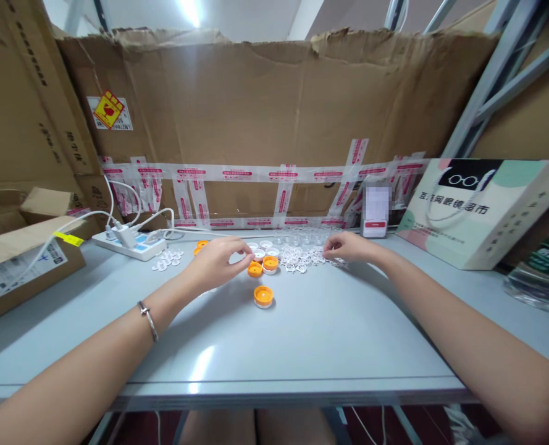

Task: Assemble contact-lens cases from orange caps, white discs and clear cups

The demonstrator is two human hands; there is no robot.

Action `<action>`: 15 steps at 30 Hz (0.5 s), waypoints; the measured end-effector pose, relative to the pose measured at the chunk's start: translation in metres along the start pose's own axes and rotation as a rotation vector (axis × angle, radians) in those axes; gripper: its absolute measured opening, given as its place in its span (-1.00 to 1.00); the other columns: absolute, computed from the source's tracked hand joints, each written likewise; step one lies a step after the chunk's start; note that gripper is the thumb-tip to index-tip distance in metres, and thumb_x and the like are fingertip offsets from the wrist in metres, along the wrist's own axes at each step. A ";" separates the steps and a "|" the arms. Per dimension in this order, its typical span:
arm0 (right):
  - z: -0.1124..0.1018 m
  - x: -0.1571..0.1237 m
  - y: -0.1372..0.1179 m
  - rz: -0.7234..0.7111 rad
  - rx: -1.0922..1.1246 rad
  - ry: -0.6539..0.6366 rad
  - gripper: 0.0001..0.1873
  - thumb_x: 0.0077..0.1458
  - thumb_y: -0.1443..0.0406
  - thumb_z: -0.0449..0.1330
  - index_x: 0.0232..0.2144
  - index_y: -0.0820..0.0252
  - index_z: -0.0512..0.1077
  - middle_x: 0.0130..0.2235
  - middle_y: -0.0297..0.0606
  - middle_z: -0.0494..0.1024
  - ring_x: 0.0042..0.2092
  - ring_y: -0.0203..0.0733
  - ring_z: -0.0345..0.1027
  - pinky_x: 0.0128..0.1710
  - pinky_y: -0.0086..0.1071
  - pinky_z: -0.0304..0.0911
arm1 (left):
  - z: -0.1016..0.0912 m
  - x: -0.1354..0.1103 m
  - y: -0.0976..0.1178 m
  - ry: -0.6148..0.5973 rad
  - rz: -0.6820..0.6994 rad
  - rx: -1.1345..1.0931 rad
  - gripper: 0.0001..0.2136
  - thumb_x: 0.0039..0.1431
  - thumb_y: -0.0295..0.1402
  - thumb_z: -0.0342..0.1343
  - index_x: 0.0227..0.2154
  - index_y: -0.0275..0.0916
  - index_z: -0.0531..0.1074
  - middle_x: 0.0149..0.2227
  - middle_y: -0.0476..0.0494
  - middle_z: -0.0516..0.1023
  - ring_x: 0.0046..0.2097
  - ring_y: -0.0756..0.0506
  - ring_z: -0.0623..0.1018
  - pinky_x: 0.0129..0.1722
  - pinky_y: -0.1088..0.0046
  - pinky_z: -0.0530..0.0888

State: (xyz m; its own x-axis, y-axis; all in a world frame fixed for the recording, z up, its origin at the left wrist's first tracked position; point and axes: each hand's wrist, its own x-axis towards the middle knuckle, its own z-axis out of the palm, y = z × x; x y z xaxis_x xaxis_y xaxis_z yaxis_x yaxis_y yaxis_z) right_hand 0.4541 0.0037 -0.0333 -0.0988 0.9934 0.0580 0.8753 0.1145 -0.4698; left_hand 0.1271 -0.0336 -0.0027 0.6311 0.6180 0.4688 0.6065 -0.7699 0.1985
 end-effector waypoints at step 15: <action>0.001 -0.002 -0.008 0.002 0.176 0.050 -0.79 -0.34 0.18 0.30 -0.65 0.20 0.43 -0.57 -0.32 0.45 -0.48 -0.27 0.27 -0.49 -0.43 0.12 | 0.001 0.000 0.002 -0.003 -0.007 -0.035 -0.81 0.14 -0.35 -0.03 -0.40 -0.26 0.48 -0.36 -0.11 0.54 -0.33 -0.04 0.48 -0.43 0.50 0.33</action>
State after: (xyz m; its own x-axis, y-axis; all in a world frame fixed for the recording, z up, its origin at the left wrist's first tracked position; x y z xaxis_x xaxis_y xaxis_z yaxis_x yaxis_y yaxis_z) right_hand 0.4467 0.0005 -0.0302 -0.0700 0.9927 0.0985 0.7788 0.1161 -0.6165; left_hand 0.1289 -0.0352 -0.0026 0.6283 0.6242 0.4643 0.5937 -0.7704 0.2323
